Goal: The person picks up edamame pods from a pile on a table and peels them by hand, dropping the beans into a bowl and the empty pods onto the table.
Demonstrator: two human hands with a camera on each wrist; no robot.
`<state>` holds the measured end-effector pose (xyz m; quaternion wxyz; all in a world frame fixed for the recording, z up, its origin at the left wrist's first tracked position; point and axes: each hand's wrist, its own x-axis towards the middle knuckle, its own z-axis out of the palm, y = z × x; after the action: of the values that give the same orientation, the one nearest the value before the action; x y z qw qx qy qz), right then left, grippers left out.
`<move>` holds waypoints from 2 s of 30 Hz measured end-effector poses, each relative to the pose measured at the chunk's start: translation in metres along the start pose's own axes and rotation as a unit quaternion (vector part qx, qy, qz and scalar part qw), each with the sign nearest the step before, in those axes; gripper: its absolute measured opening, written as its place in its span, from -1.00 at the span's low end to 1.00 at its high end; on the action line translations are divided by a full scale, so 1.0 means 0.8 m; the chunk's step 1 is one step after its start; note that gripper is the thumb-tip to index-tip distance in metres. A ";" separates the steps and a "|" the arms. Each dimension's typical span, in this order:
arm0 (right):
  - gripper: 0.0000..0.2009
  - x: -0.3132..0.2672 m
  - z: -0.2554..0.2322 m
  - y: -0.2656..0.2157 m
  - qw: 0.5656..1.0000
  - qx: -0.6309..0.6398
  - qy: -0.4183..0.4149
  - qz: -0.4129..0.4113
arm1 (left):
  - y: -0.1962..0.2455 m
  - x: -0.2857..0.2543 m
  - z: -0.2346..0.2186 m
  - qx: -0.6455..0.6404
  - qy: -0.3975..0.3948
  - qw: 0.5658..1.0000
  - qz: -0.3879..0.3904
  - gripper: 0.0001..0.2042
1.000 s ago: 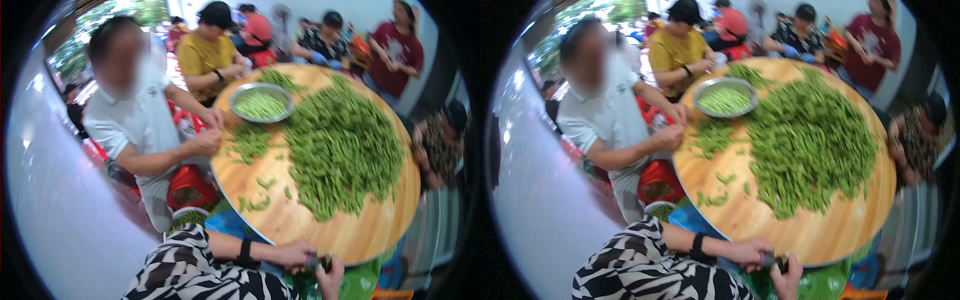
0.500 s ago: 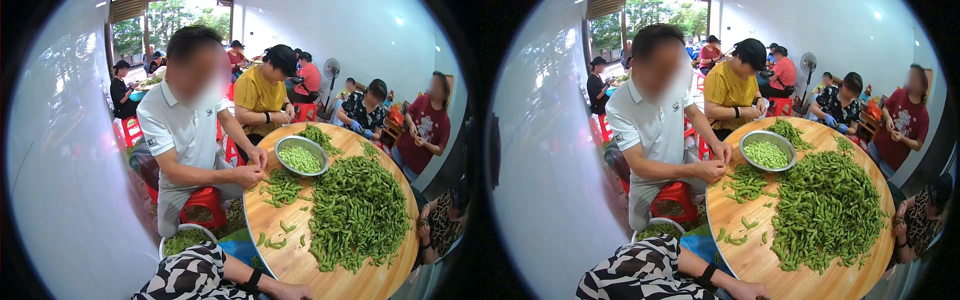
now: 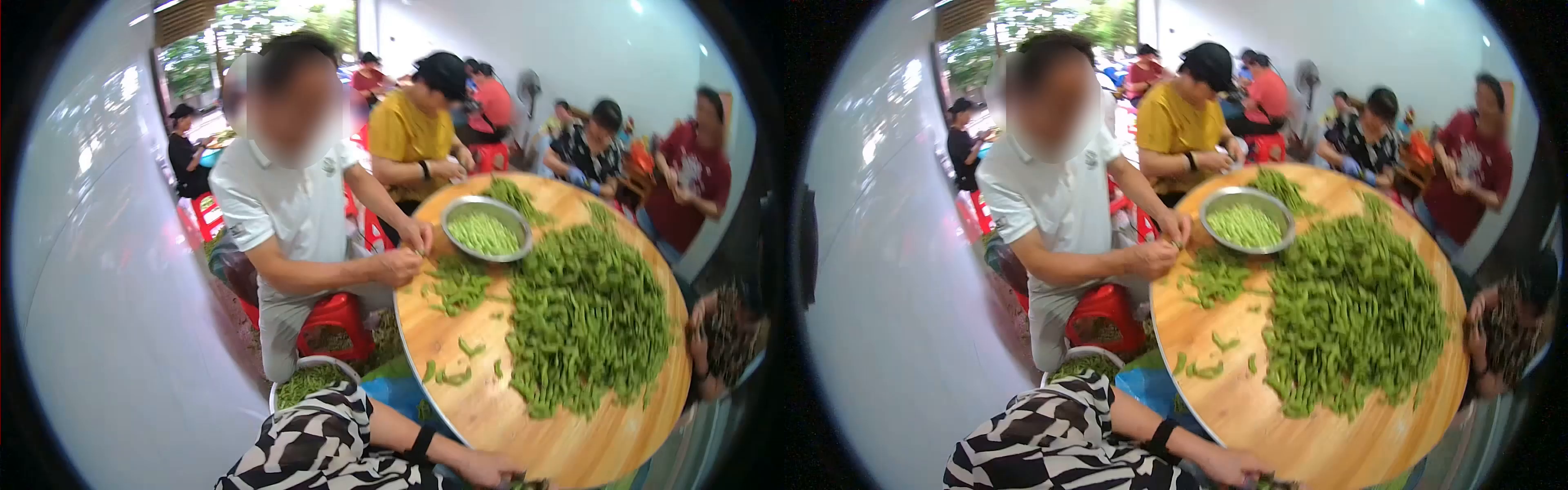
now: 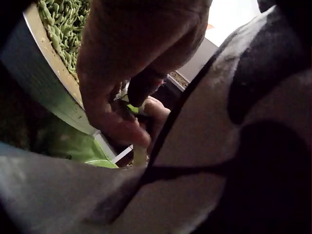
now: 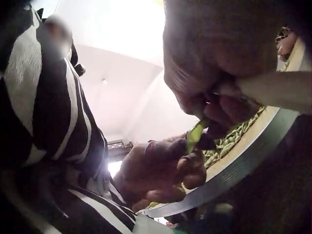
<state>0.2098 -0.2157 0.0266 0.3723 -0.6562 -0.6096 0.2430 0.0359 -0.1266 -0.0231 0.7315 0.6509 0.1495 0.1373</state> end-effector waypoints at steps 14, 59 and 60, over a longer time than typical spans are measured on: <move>-0.87 0.003 0.003 0.017 0.983 0.155 -0.035 0.095 | 0.052 -0.017 -0.036 -0.174 0.041 0.964 -0.198 -0.82; -0.51 0.027 0.026 -0.014 0.788 0.585 -0.098 0.164 | 0.082 0.020 -0.059 -0.062 0.117 0.987 -0.089 -0.80; -0.52 0.027 0.027 -0.014 0.792 0.582 -0.092 0.163 | 0.086 0.019 -0.059 -0.048 0.117 0.986 -0.104 -0.79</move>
<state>0.1892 -0.1908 0.0251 0.5804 -0.3801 -0.2684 0.6683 0.0307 -0.0698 0.0397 0.7497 0.5752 0.2942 0.1433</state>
